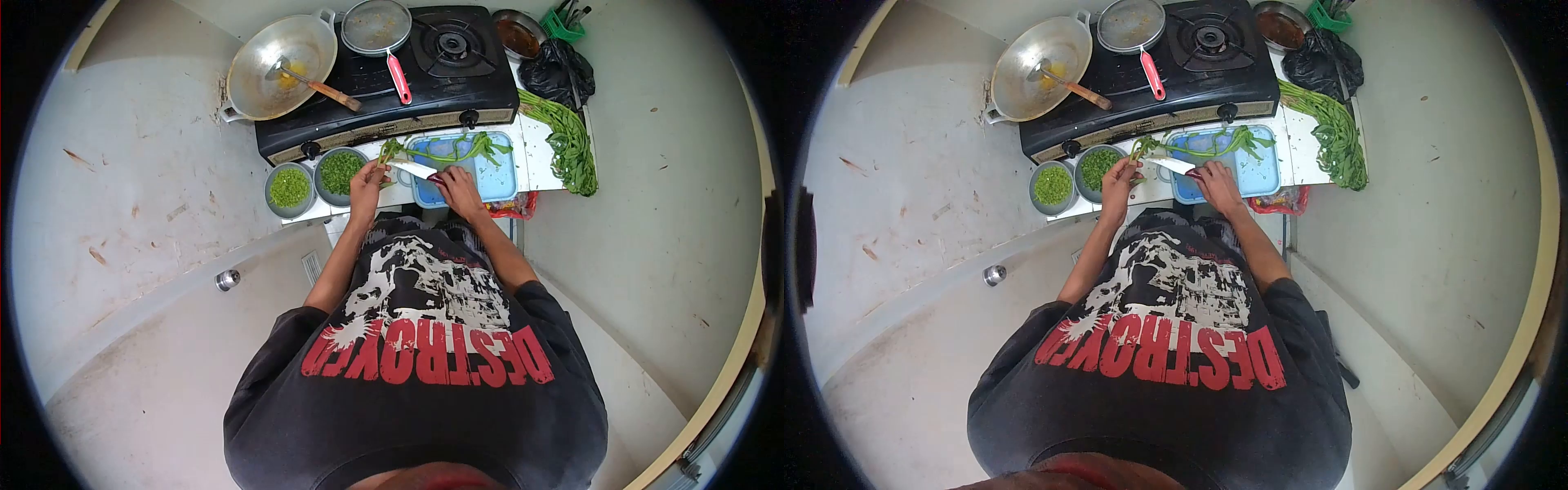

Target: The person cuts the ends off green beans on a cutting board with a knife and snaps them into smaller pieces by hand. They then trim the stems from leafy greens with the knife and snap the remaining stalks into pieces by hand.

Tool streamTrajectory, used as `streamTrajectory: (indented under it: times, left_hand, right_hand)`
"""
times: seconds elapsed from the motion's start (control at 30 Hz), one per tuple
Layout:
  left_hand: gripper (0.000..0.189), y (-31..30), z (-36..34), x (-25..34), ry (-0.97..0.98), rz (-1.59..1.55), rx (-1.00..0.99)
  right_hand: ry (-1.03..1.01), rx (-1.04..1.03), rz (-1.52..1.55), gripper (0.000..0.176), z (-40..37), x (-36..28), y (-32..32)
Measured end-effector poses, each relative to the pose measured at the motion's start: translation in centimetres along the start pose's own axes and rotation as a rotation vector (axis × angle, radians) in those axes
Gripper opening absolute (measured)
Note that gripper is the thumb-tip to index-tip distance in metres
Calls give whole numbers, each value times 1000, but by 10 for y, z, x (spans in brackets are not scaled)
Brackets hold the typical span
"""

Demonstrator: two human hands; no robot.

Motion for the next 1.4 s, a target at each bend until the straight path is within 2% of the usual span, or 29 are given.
streamTrajectory:
  times: [0.27, 0.37, 0.53, 0.77, 0.87, 0.97, 1.0, 1.1, 1.2, 1.33, 1.4]
  left_hand:
    - [21, 1, -14, 14, 5, -17, 120]
    - [22, -2, -14, 14, 48, -80, 163]
    - [27, -1, -30, 30, 23, -67, 260]
    - [23, 3, -33, 13, 3, -177, 267]
    - [21, 19, -39, 20, -49, -231, 193]
    - [21, 39, -45, 27, -129, -351, 129]
    - [20, 46, -48, 30, -143, -375, 102]
    - [22, 68, -51, 40, -122, -386, 37]
    - [23, 93, -55, 49, -125, -389, -12]
    - [22, 136, -70, 69, -110, -356, -75]
    - [21, 154, -77, 73, -103, -380, -96]
  right_hand:
    - [-82, -85, 12, 33, 15, 0, 6]
    - [-94, 9, -91, 36, 38, 8, -7]
    - [-194, -88, -161, 23, 60, 27, 6]
    - [-311, -96, -188, 23, 96, 10, 22]
    - [-191, -86, -196, 25, 91, 16, 26]
    - [-10, 46, 113, 31, 92, 2, -7]
    - [34, 130, 203, 27, 93, -1, -21]
    - [416, 74, 655, 22, 95, -7, -59]
    - [426, 52, 813, 23, 91, -14, -90]
    - [490, 137, 1137, 24, 85, -25, -140]
    - [564, 135, 1126, 24, 74, -15, -153]
Point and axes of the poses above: each hand's wrist, its own z-axis towards the middle knuckle, its own y-axis out of the palm, x = y × z, the point moved 9 cm from there along z, towards the middle knuckle, and after that the axes turned 15 degrees about x, right-handed, at the moved point
